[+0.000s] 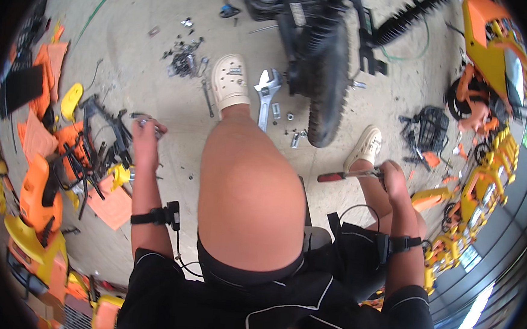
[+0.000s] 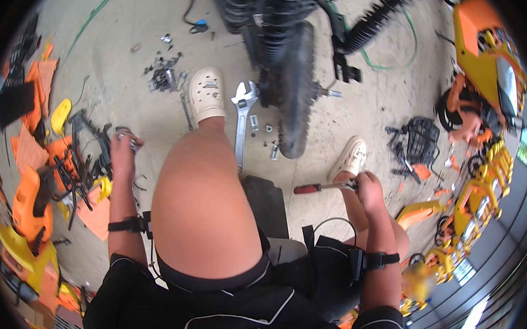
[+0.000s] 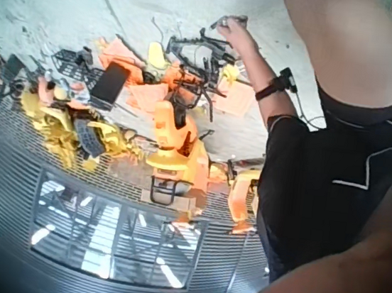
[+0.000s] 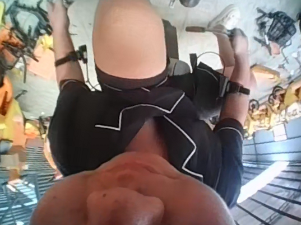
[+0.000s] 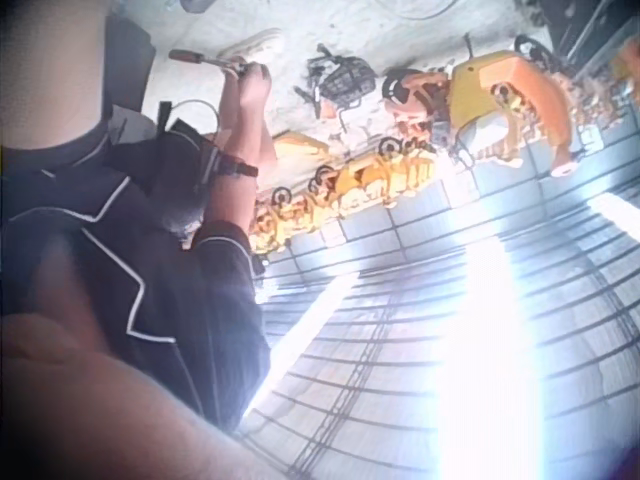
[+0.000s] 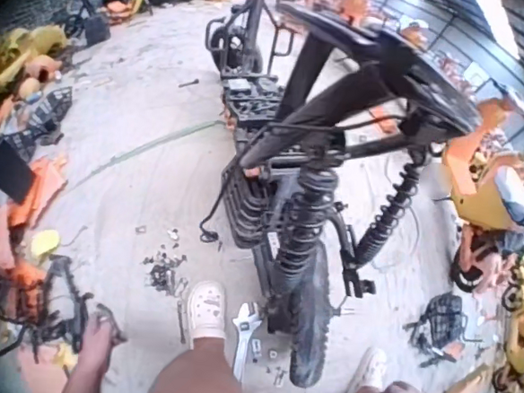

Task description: The person works on a motorcycle wheel assembly using a socket wrench and a small wrench. They remove and replace bolts on the hub of the wheel while it is positioned on the floor.

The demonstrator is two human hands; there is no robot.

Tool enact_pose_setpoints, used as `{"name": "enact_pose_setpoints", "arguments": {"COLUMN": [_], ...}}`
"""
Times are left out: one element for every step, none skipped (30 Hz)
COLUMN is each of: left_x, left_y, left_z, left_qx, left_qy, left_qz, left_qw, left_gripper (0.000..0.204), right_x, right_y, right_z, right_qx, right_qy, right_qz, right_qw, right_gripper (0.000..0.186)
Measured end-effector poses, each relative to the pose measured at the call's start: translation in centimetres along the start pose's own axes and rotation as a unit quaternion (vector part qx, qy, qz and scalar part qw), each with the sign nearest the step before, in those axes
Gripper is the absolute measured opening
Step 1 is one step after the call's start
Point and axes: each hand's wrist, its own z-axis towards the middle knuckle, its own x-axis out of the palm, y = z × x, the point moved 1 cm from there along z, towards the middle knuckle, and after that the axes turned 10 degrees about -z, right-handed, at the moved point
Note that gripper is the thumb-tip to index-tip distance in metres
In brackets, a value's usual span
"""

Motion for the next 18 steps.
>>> {"name": "enact_pose_setpoints", "arguments": {"left_x": [1.8, 3.2, 5.1, 6.8, 9.0, 11.6, 14.6, 17.7, 20.4, 22.3, 23.5, 24.6, 25.1, 26.1, 27.0, 28.6, 30.0, 31.2], "left_y": [-4.5, -8.3, -12.4, -15.6, -18.0, -20.8, -22.8, -23.8, -24.9, -25.8, -26.9, -27.3, -28.0, -28.8, -29.2, -29.0, -28.8, -28.6], "left_z": [-1.5, -3.0, -5.2, -7.5, -9.6, -12.8, -15.8, -18.0, -19.9, -21.7, -23.6, -25.5, -27.2, -28.4, -29.5, -31.0, -32.3, -33.5], "left_qx": [0.052, 0.082, 0.103, 0.148, 0.193, 0.214, 0.229, 0.206, 0.175, 0.148, 0.109, 0.071, 0.027, -0.029, -0.028, -0.031, -0.034, -0.047], "left_qy": [0.044, 0.076, 0.094, 0.147, 0.202, 0.268, 0.339, 0.397, 0.456, 0.514, 0.539, 0.566, 0.586, 0.601, 0.610, 0.617, 0.624, 0.623], "left_qz": [0.001, 0.014, 0.040, 0.032, 0.023, -0.024, -0.066, -0.128, -0.188, -0.216, -0.218, -0.221, -0.214, -0.206, -0.201, -0.200, -0.199, -0.209], "left_qw": [0.998, 0.994, 0.989, 0.978, 0.960, 0.939, 0.910, 0.885, 0.852, 0.817, 0.806, 0.791, 0.781, 0.772, 0.766, 0.760, 0.755, 0.752], "left_gripper": [0.022, 0.018, 0.019, 0.020, 0.022, 0.025, 0.027, 0.029, 0.032, 0.034, 0.035, 0.036, 0.037, 0.037, 0.037, 0.036, 0.036, 0.036], "right_x": [-0.5, -0.6, -1.0, -1.7, -2.5, -3.2, -4.0, -4.9, -5.5, -6.2, -6.5, -7.3, -7.7, -9.0, -9.5, -10.2, -10.5, -10.9], "right_y": [-0.3, 0.2, 1.1, 1.7, 2.2, 3.5, 4.6, 5.2, 5.3, 5.4, 5.3, 5.6, 5.4, 5.0, 4.9, 4.4, 4.1, 4.2], "right_z": [0.1, -0.5, -1.3, -2.2, -3.0, -3.5, -4.0, -4.6, -5.2, -5.3, -5.6, -5.8, -6.3, -6.3, -6.0, -5.7, -5.6, -5.4], "right_qx": [-0.041, -0.089, -0.143, -0.152, -0.162, -0.182, -0.184, -0.179, -0.170, -0.188, -0.208, -0.211, -0.211, -0.223, -0.239, -0.251, -0.264, -0.279], "right_qy": [0.013, 0.008, 0.002, -0.005, -0.016, -0.019, -0.023, -0.031, -0.042, -0.069, -0.090, -0.092, -0.084, -0.101, -0.107, -0.113, -0.122, -0.133], "right_qz": [-0.023, -0.028, -0.031, -0.063, -0.094, -0.121, -0.122, -0.122, -0.121, -0.128, -0.110, -0.104, -0.097, -0.092, -0.089, -0.090, -0.084, -0.084], "right_qw": [0.999, 0.996, 0.989, 0.986, 0.982, 0.976, 0.975, 0.976, 0.977, 0.971, 0.968, 0.968, 0.969, 0.965, 0.961, 0.957, 0.953, 0.947], "right_gripper": [0.027, 0.028, 0.029, 0.030, 0.031, 0.032, 0.034, 0.035, 0.036, 0.040, 0.040, 0.040, 0.040, 0.040, 0.041, 0.041, 0.041, 0.041]}}
